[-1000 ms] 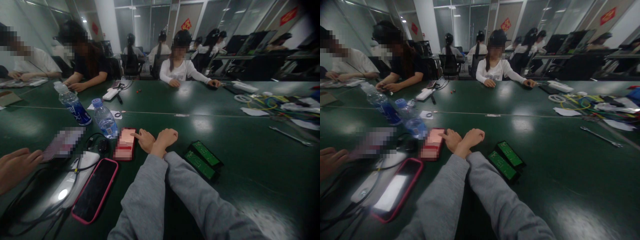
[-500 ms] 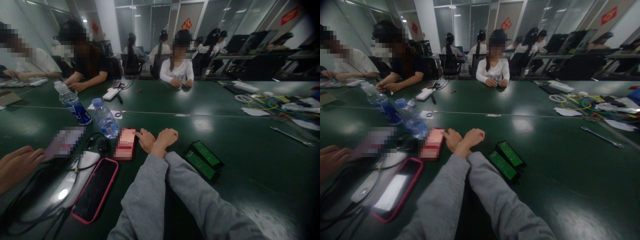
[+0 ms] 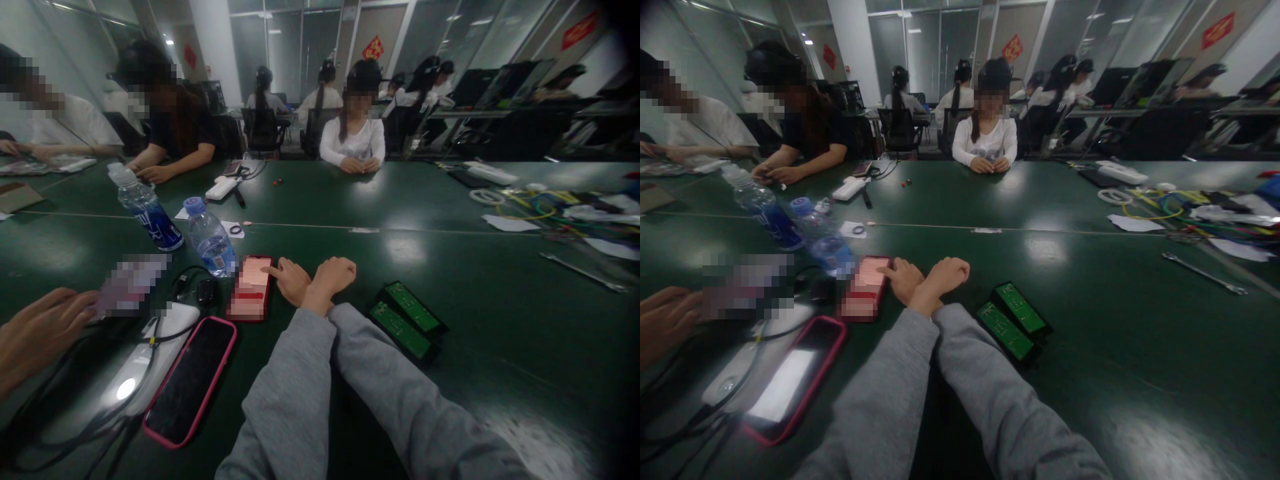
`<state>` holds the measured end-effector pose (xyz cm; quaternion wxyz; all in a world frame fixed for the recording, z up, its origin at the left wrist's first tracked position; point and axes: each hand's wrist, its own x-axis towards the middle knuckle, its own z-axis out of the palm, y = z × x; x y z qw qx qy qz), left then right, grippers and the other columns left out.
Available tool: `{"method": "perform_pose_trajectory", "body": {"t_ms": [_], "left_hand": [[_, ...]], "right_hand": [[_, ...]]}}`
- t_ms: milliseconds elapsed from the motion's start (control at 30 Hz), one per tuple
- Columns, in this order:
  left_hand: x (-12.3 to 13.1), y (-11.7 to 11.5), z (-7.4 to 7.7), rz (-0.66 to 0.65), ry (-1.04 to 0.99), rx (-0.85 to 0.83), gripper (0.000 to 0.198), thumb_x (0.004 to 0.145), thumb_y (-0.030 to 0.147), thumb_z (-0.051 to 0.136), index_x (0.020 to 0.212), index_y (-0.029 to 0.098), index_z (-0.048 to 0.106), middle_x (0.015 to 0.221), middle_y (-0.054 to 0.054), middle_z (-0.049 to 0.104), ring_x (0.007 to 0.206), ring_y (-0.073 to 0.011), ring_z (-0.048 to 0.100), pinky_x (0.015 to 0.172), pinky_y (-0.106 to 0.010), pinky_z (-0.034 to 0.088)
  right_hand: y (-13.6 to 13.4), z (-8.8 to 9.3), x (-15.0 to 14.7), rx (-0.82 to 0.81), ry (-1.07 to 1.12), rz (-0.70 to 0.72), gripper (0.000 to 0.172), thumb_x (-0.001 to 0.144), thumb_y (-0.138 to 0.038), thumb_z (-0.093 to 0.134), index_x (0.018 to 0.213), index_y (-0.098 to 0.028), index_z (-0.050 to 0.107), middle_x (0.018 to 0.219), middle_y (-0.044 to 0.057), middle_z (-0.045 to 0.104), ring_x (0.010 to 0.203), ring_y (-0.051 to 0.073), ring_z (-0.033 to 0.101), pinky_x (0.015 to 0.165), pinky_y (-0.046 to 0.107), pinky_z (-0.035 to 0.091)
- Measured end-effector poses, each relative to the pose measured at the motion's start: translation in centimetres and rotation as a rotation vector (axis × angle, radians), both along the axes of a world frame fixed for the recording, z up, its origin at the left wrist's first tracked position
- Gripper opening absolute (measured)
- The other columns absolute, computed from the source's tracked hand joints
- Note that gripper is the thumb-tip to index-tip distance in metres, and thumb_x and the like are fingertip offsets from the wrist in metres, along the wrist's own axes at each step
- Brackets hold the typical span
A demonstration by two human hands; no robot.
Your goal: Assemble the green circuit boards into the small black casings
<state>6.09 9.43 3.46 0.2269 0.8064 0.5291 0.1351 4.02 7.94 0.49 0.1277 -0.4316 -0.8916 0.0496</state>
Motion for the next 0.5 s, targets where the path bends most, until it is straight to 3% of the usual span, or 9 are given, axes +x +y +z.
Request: {"method": "perform_pose_trajectory", "body": {"t_ms": [367,500], "left_hand": [[0.08,0.26,-0.08,-0.013,0.002,-0.030,0.027,0.082,0.017,0.046,0.080,0.026,0.071,0.092,-0.001,0.073,0.084,-0.0176,0.061,0.071,-0.029,0.042],[-0.02,-0.18,0.50,0.014,-0.001,-0.056,0.030,0.083,0.018,0.046,0.079,0.032,0.072,0.096,0.005,0.075,0.090,-0.0172,0.063,0.074,-0.029,0.042]], "right_hand": [[-0.15,0.12,0.11,-0.029,0.017,-0.030,0.047,0.095,-0.011,0.037,0.136,-0.028,0.051,0.109,0.008,0.052,0.094,0.019,0.047,0.076,0.030,0.038],[0.04,-0.17,0.11,-0.007,0.011,0.009,0.052,0.093,-0.008,0.038,0.138,-0.033,0.049,0.108,0.007,0.051,0.090,0.018,0.046,0.074,0.029,0.037]]}}
